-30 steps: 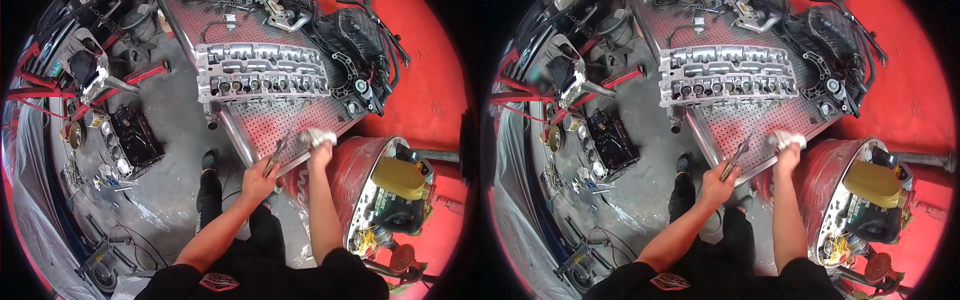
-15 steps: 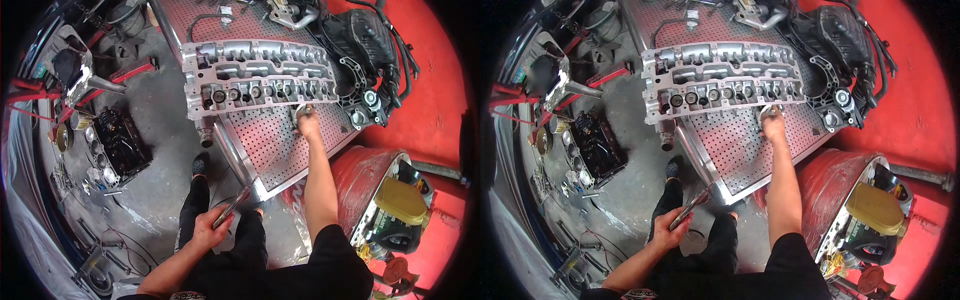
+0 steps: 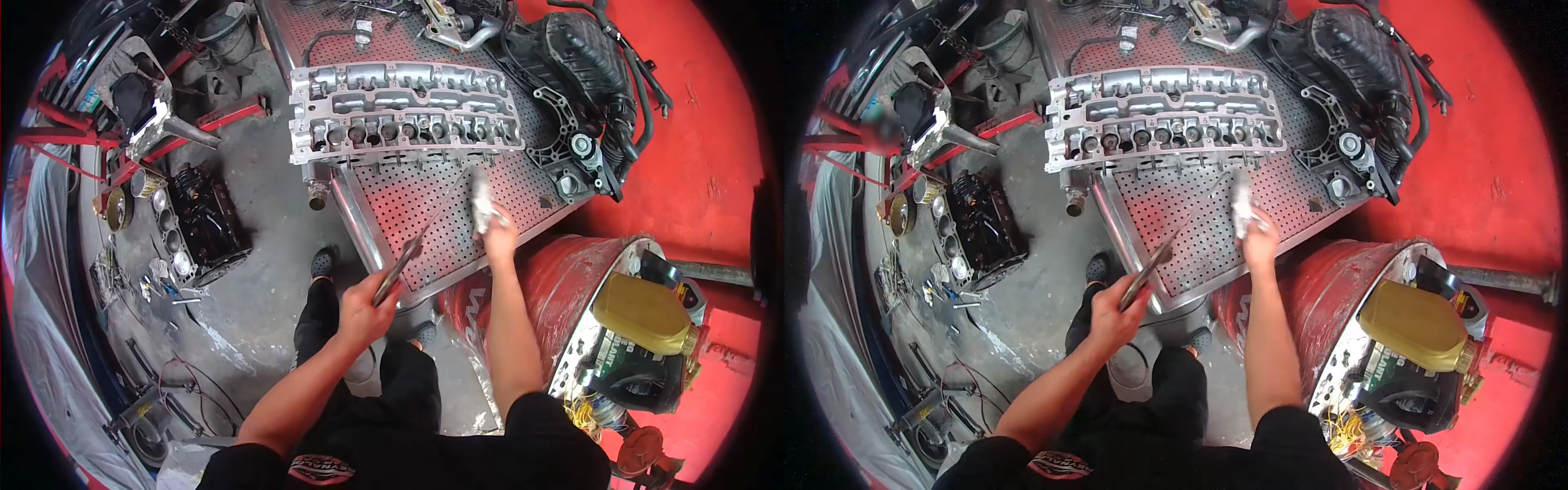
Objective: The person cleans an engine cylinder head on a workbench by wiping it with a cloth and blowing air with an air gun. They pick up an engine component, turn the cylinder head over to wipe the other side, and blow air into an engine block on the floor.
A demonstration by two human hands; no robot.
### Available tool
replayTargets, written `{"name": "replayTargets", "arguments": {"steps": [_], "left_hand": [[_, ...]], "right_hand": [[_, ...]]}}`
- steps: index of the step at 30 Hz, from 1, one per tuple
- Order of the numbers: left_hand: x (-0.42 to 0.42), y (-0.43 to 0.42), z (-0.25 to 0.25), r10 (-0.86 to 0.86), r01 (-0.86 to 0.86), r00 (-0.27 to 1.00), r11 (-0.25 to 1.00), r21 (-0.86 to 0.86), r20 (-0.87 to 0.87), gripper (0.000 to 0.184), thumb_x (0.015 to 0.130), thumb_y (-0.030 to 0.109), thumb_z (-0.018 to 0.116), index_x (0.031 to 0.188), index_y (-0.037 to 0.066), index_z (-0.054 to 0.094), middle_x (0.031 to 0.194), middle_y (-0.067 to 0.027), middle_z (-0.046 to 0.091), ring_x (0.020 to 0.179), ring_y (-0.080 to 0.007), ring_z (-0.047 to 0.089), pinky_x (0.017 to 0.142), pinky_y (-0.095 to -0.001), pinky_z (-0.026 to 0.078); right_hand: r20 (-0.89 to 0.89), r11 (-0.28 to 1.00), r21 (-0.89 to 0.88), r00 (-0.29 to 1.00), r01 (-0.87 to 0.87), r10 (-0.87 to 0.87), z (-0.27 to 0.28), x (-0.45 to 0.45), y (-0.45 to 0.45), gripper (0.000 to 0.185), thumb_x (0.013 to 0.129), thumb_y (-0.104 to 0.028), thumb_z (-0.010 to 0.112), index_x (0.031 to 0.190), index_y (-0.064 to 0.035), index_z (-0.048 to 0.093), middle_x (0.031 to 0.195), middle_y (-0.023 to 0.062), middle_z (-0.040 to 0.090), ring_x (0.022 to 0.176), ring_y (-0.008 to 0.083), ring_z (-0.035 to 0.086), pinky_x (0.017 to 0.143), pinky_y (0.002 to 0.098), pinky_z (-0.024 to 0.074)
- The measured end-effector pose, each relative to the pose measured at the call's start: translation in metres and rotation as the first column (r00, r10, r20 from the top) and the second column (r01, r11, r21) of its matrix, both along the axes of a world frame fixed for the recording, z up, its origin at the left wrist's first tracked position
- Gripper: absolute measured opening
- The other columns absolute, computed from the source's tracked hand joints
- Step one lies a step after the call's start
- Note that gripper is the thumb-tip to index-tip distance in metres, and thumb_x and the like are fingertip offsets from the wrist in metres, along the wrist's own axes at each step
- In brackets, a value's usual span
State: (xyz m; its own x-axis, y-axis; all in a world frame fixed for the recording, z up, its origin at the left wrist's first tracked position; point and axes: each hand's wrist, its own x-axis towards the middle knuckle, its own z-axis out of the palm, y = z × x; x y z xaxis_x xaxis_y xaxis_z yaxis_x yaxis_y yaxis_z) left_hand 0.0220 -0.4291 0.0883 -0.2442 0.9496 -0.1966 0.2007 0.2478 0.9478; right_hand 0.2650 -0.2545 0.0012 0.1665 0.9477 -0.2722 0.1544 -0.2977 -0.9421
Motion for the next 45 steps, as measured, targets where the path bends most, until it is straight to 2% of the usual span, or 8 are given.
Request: {"name": "replayTargets", "arguments": {"steps": [2,5,14,16,21,40,42,45], "left_hand": [[0.020,0.015,0.004,0.035,-0.008,0.984,0.988,0.155,-0.172,0.018,0.088,0.015,0.069,0.103,0.004,0.067,0.063,-0.0105,0.061,0.052,-0.0187,0.057,0.052,-0.0327,0.046],[0.042,0.036,0.003,0.059,-0.050,0.979,0.997,0.052,-0.195,0.014,0.087,0.017,0.068,0.092,0.005,0.064,0.071,-0.0188,0.062,0.061,-0.0370,0.062,0.055,-0.0407,0.048],[0.073,0.058,-0.002,0.175,-0.176,0.981,0.984,-0.007,-0.083,0.019,0.088,0.021,0.066,0.082,0.003,0.062,0.064,-0.0187,0.060,0.059,-0.0372,0.062,0.057,-0.0430,0.047],[0.078,0.064,-0.003,0.233,-0.197,0.960,0.956,0.216,-0.157,0.020,0.088,0.021,0.067,0.081,0.003,0.064,0.061,-0.0166,0.058,0.053,-0.0307,0.058,0.054,-0.0424,0.044],[0.074,0.066,-0.003,0.198,-0.199,0.979,0.980,-0.004,-0.042,0.020,0.088,0.022,0.066,0.081,0.003,0.064,0.064,-0.0184,0.059,0.059,-0.0367,0.061,0.056,-0.0441,0.046],[0.060,0.059,0.011,0.126,-0.118,0.975,0.992,0.051,-0.184,0.018,0.087,0.021,0.063,0.087,0.003,0.062,0.077,-0.0230,0.065,0.072,-0.0431,0.065,0.065,-0.0512,0.051],[0.061,0.048,0.019,0.150,-0.145,0.978,0.988,0.044,-0.144,0.014,0.087,0.017,0.063,0.085,0.004,0.060,0.078,-0.0231,0.065,0.072,-0.0428,0.065,0.065,-0.0510,0.051],[0.061,0.043,0.009,0.131,-0.127,0.988,0.991,0.052,-0.082,0.014,0.087,0.017,0.066,0.087,0.004,0.061,0.073,-0.0208,0.064,0.066,-0.0397,0.064,0.061,-0.0458,0.050]], "right_hand": [[-0.232,0.939,-0.012,0.913,0.343,-0.336,0.011,0.010,-0.053,0.031,0.095,-0.006,0.044,0.121,0.0029,0.057,0.084,0.0093,0.067,0.056,0.0131,0.059,0.045,0.0263,0.0485],[-0.230,0.923,-0.134,0.894,0.361,-0.383,0.017,0.017,-0.140,0.029,0.098,-0.011,0.043,0.120,-0.0006,0.058,0.085,0.0088,0.067,0.054,0.0119,0.057,0.044,0.0257,0.0454],[-0.258,0.930,-0.364,0.955,0.046,-0.148,0.042,0.041,-0.282,0.029,0.090,-0.011,0.050,0.115,0.0001,0.062,0.085,0.0079,0.066,0.056,0.0120,0.059,0.044,0.0261,0.0495],[-0.241,0.926,-0.378,0.965,0.000,-0.098,0.045,0.045,-0.292,0.030,0.090,-0.011,0.051,0.115,0.0004,0.062,0.087,0.0087,0.067,0.056,0.0128,0.060,0.045,0.0263,0.0500],[-0.238,0.890,-0.455,0.958,0.037,-0.161,0.047,0.054,-0.315,0.031,0.090,-0.015,0.053,0.117,-0.0007,0.059,0.089,0.0104,0.067,0.061,0.0165,0.063,0.044,0.0283,0.0521],[-0.139,0.861,-0.502,0.975,0.079,-0.171,0.051,0.028,-0.257,0.028,0.098,-0.018,0.046,0.120,-0.0032,0.058,0.106,0.0106,0.065,0.083,0.0189,0.066,0.052,0.0331,0.0572],[-0.052,0.938,-0.262,0.967,0.227,-0.249,0.041,0.021,-0.222,0.032,0.103,-0.030,0.046,0.122,-0.0064,0.055,0.100,0.0089,0.066,0.074,0.0206,0.066,0.054,0.0331,0.0564],[-0.049,0.968,-0.090,0.969,0.236,-0.241,0.030,0.017,-0.143,0.028,0.102,-0.022,0.046,0.119,-0.0031,0.058,0.101,0.0091,0.065,0.072,0.0157,0.064,0.056,0.0267,0.0505]]}}
